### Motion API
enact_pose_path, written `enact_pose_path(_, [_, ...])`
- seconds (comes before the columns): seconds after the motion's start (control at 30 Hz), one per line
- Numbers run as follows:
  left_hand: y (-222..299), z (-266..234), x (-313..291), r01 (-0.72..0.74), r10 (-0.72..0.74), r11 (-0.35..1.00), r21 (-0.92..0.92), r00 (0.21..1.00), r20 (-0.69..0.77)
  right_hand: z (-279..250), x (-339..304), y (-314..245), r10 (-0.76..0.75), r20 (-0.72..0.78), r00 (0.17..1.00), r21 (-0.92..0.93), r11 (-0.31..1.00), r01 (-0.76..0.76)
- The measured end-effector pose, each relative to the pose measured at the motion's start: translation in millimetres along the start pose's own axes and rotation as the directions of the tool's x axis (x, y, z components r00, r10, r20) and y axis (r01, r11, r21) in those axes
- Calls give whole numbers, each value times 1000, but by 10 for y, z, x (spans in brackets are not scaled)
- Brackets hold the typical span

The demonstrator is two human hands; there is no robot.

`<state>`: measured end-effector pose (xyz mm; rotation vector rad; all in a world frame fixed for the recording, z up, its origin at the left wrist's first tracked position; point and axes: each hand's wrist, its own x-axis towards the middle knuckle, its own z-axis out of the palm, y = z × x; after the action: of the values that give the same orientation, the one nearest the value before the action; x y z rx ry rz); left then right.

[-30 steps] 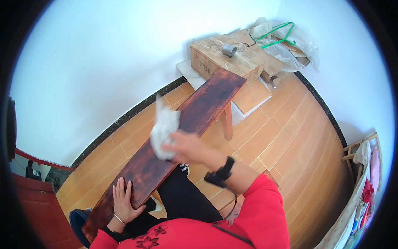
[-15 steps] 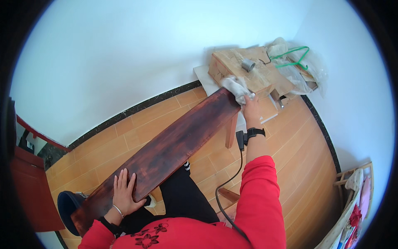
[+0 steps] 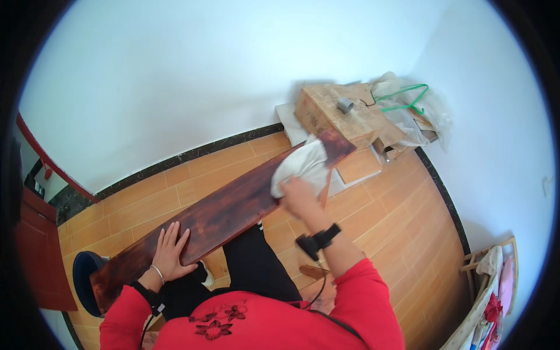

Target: The person wipes the surfaces and sides of the wooden benches using a cloth and then lifts one of the benches.

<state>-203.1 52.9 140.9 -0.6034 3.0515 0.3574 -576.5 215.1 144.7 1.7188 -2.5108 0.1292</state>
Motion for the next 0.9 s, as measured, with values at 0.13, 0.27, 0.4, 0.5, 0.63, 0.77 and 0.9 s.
enact_pose_path(0.13, [44,48,-42,0,1,1000,22,1000,-22,-173,-108,-1086,-274,79,958,245,937,248])
enact_pose_path(0.27, [90,105,-57,7,-5,999,38,999,-41,-30,-19,-1737,-508,-175,843,387,752,534])
enact_pose_path(0.4, [141,112,-5,-11,12,1000,19,998,-66,192,306,-1608,-457,-178,871,314,813,491])
enact_pose_path(0.5, [123,137,-37,-9,11,1000,23,997,-76,190,680,-1028,-116,35,993,190,976,108])
enact_pose_path(0.63, [100,108,-89,-2,3,1000,13,997,-74,162,943,67,215,-33,976,13,976,-215])
enact_pose_path(0.77, [99,93,-45,-36,39,999,35,995,-88,87,1060,463,272,-38,962,-166,947,-274])
enact_pose_path(0.9, [95,88,32,-51,53,998,26,995,-84,311,1279,222,80,-30,996,-51,995,-82])
